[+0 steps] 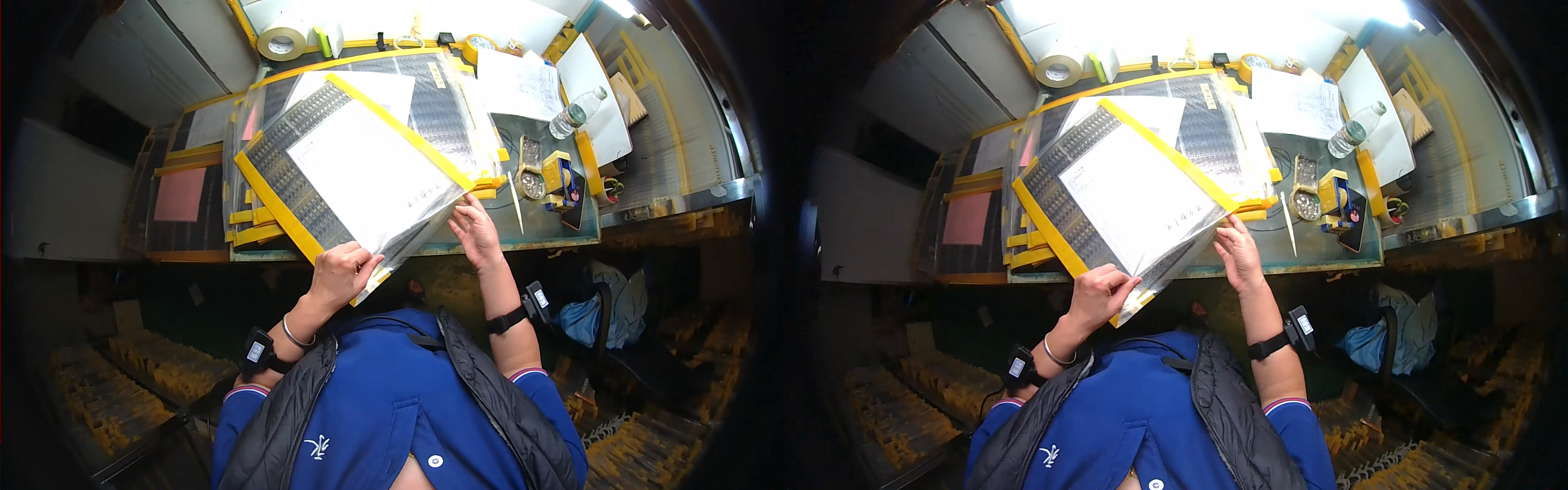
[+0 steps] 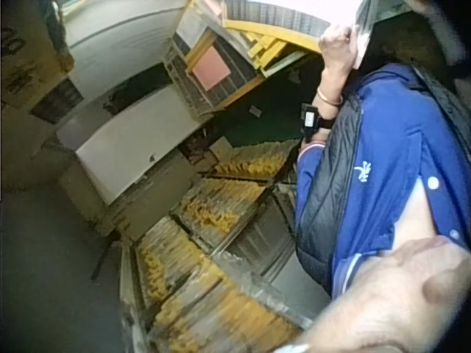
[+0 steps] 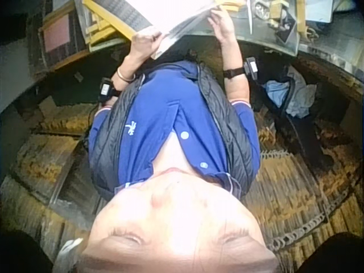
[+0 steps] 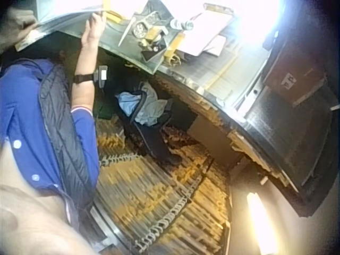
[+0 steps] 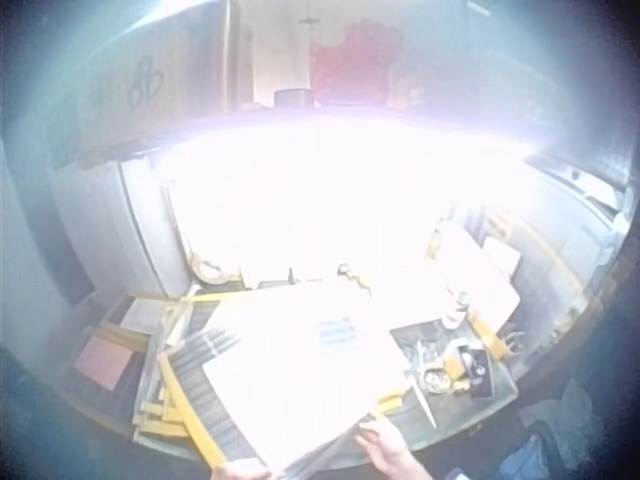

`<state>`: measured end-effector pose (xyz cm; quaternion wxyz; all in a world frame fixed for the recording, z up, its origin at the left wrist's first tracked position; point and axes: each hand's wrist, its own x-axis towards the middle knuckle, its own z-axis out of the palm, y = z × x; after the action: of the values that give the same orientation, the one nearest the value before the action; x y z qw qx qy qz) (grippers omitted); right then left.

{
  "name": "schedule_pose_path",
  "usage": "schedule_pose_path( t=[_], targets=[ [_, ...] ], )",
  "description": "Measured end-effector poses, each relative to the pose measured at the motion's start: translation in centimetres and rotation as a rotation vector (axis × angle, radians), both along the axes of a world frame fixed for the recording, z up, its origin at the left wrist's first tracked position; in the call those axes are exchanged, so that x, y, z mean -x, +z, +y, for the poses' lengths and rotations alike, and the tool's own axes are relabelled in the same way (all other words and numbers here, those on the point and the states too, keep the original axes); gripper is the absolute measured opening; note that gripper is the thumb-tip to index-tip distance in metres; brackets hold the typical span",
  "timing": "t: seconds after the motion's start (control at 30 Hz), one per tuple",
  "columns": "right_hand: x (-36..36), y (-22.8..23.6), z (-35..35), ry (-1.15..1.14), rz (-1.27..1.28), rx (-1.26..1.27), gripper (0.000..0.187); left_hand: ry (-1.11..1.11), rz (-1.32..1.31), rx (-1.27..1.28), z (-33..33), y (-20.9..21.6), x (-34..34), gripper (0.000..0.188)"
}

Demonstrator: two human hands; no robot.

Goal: Inspecting and marking circular patterns on large etched sheets at a workbench.

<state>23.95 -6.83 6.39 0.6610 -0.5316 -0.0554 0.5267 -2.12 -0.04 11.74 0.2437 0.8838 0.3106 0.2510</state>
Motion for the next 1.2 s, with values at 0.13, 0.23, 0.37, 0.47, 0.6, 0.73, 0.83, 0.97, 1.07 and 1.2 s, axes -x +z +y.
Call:
schedule_pose_path(
  t=[0.13, 0.23, 0.37, 0.47, 0.6, 0.73, 0.83, 0.97, 1.07, 1.2],
  targets=[
    [0.6, -1.5, 0.4, 0.023, 0.079, -0.158, 0.048, 0.022, 0.015, 0.009, 0.1, 0.9, 0.1, 0.018],
    [2.1, 0.2, 0.8, 0.022, 0.093, -0.259, 0.049, 0.047, -0.003, -0.042, 0.6, 1.2, -0.4, 0.007],
    [3.7, 3.3, 1.2, 0.127, -0.098, -0.341, 0.042, -0.034, 0.021, -0.171, 2.1, 2.4, -1.5, 0.013],
    [4.3, 4.1, 1.6, 0.226, -0.459, -0.355, 0.039, -0.093, 0.041, -0.202, 3.0, 3.0, -2.8, 0.017],
    [6.1, 6.8, 1.6, 0.333, -0.854, -0.357, 0.036, 0.04, -0.052, -0.008, 3.2, 4.5, -4.9, 0.035],
    [6.7, 7.4, 1.6, 0.336, -1.004, -0.402, 0.035, 0.067, -0.039, 0.004, 3.5, 5.7, -5.4, 0.033],
    [6.9, 7.2, 1.8, 0.345, -1.049, -0.417, 0.035, 0.058, -0.029, -0.108, 3.9, 5.4, -5.4, 0.027],
    [7.5, 7.5, 1.8, 0.337, -1.356, -0.355, 0.034, 0.026, 0.03, -0.111, 4.4, 4.8, -5.3, 0.016],
    [7.7, 8.1, 2.3, 0.307, -1.532, -0.394, 0.032, 0.035, -0.001, -0.12, 4.7, 5.2, -5.2, 0.012],
    [7.3, 8.0, 2.6, 0.25, -1.745, -0.446, 0.029, 0.063, -0.039, -0.007, 5.3, 5.8, -4.7, 0.018]
  ],
)
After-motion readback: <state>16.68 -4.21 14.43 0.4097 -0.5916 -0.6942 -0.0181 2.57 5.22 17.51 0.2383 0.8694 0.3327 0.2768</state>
